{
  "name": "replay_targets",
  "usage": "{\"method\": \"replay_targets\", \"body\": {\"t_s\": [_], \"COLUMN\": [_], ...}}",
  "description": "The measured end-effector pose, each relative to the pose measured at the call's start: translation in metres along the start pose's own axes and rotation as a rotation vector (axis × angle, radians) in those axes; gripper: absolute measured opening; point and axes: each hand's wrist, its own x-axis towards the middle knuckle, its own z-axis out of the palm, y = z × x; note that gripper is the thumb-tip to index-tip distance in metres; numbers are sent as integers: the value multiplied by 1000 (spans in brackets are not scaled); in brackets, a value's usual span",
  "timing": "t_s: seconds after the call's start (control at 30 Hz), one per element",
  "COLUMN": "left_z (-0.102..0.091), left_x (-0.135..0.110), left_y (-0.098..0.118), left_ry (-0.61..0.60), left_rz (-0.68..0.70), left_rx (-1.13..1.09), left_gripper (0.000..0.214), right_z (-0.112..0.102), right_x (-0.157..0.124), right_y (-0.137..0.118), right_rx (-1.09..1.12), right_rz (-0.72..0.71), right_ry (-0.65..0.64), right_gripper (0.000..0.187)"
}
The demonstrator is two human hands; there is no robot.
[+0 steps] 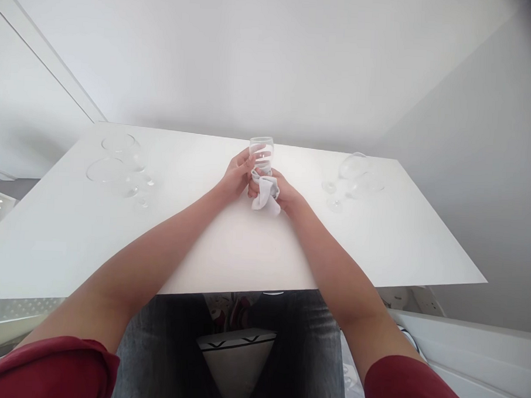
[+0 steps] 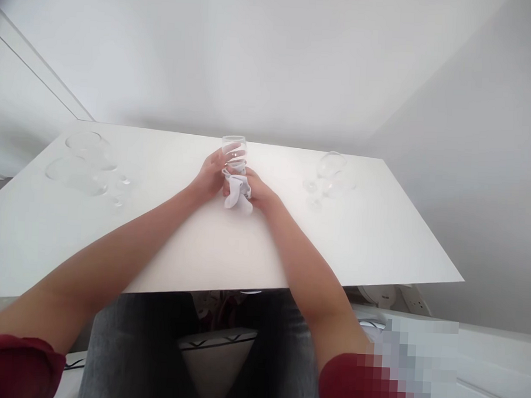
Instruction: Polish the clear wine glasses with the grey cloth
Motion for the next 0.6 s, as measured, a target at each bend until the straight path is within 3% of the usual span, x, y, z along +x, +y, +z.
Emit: {"method": "replay_targets", "body": {"t_s": [0.07,0.17,0.23,0.3,0.4,0.47,0.6], "left_z": [1,4,5,4,2,2,6], "left_x": [-2,-5,-6,-6,-5,-5,-8], "left_y": [0,5,7,7,6,7,12], "left_ry": [8,6,11,39,81,71,52], "left_rz": [-1,8,7,-15,-105,-153,-120], "left_rx": [10,10,4,-12,-45,-73,-103], "left_gripper": [65,66,66,63,65,70,75], "right_z": [4,11,14,15,10,5,2], "right_x": [0,2,3,2,-6,-11,-11], "right_y": [2,8,10,8,-4,-11,-10], "right_rx": [-101,-328,-392,-275,18,115,117], "right_rz": [-62,-247,-273,-201,-39,29,74], "right_ry": [29,339,429,306,-70,-230,-216], "right_gripper": [52,44,42,44,50,51,48]}}
